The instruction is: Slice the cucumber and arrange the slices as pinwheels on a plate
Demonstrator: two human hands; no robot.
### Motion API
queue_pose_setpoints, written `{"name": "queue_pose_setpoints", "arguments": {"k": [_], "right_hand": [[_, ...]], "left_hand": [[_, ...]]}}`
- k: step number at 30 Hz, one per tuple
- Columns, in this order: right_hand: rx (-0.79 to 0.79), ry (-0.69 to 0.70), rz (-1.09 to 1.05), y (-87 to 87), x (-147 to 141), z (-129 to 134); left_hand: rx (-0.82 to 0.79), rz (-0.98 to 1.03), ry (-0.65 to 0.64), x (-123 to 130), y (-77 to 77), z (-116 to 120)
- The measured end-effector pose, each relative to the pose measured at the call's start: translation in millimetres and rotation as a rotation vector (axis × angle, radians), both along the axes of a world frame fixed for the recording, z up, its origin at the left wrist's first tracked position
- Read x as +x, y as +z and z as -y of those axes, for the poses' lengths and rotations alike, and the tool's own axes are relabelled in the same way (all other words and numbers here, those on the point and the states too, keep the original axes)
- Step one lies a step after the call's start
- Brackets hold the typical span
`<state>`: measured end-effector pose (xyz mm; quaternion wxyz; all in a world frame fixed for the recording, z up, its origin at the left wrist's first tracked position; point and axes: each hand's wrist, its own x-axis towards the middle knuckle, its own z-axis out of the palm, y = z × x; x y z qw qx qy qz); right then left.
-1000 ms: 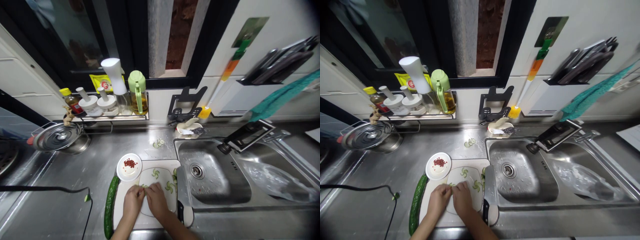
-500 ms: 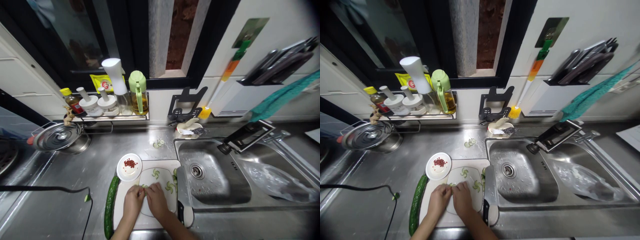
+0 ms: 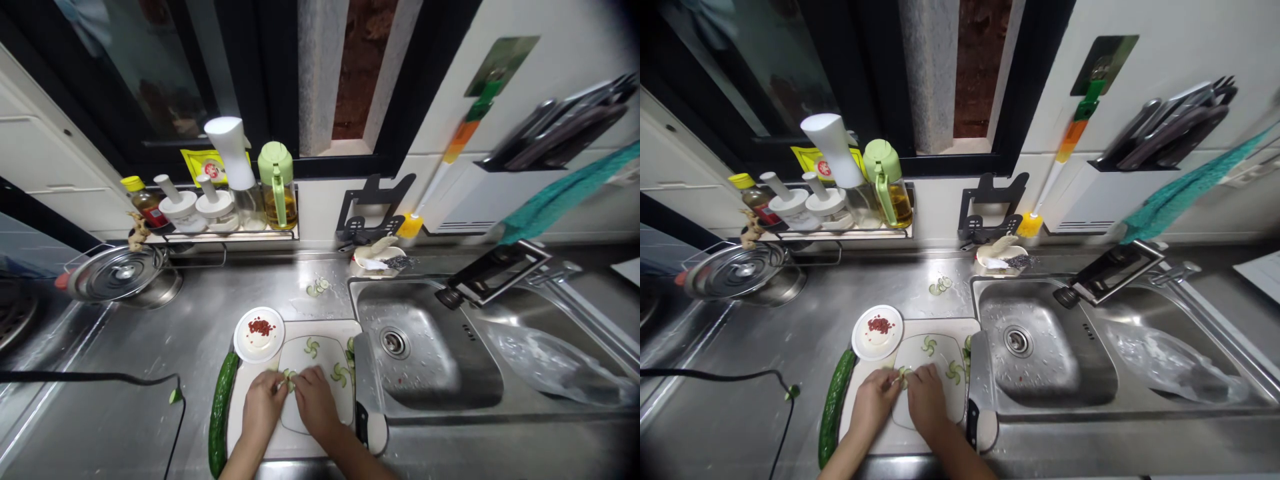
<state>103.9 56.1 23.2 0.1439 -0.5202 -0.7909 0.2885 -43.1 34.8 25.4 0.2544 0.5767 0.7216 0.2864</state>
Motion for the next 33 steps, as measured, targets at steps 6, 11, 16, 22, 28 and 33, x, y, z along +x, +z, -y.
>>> {"name": "queue_pose_setpoints", "arguments": {"k": [6, 11, 16, 22, 28, 33], "right_hand": [[-0.012, -0.018, -0.025, 1.2, 2.5, -0.1], [0.001, -0.020, -0.050, 1.5, 6.8, 1.1], [0.000, -0.042, -0.056, 1.4, 9.7, 2.6], [0.001, -0.052, -0.067, -1.2, 10.3, 5.3], [-0.030, -0.071, -0.055, 4.0, 11.9, 4.7], [-0.022, -0.085, -0.076, 7.5, 12.8, 4.7]], "left_hand": [[-0.015, -0.038, 0.039, -11.1, 4.6, -0.9], [-0.022, -0.105, 0.097, -29.8, 8.9, -11.1], [-0.141, -0.241, 0.192, -58.7, 11.0, -40.9], [-0.297, -0.339, 0.271, -78.5, 14.7, -80.5], [-0.362, -0.365, 0.272, -83.0, 6.3, -96.5], [-0.398, -0.378, 0.261, -85.4, 0.5, -99.6]]}}
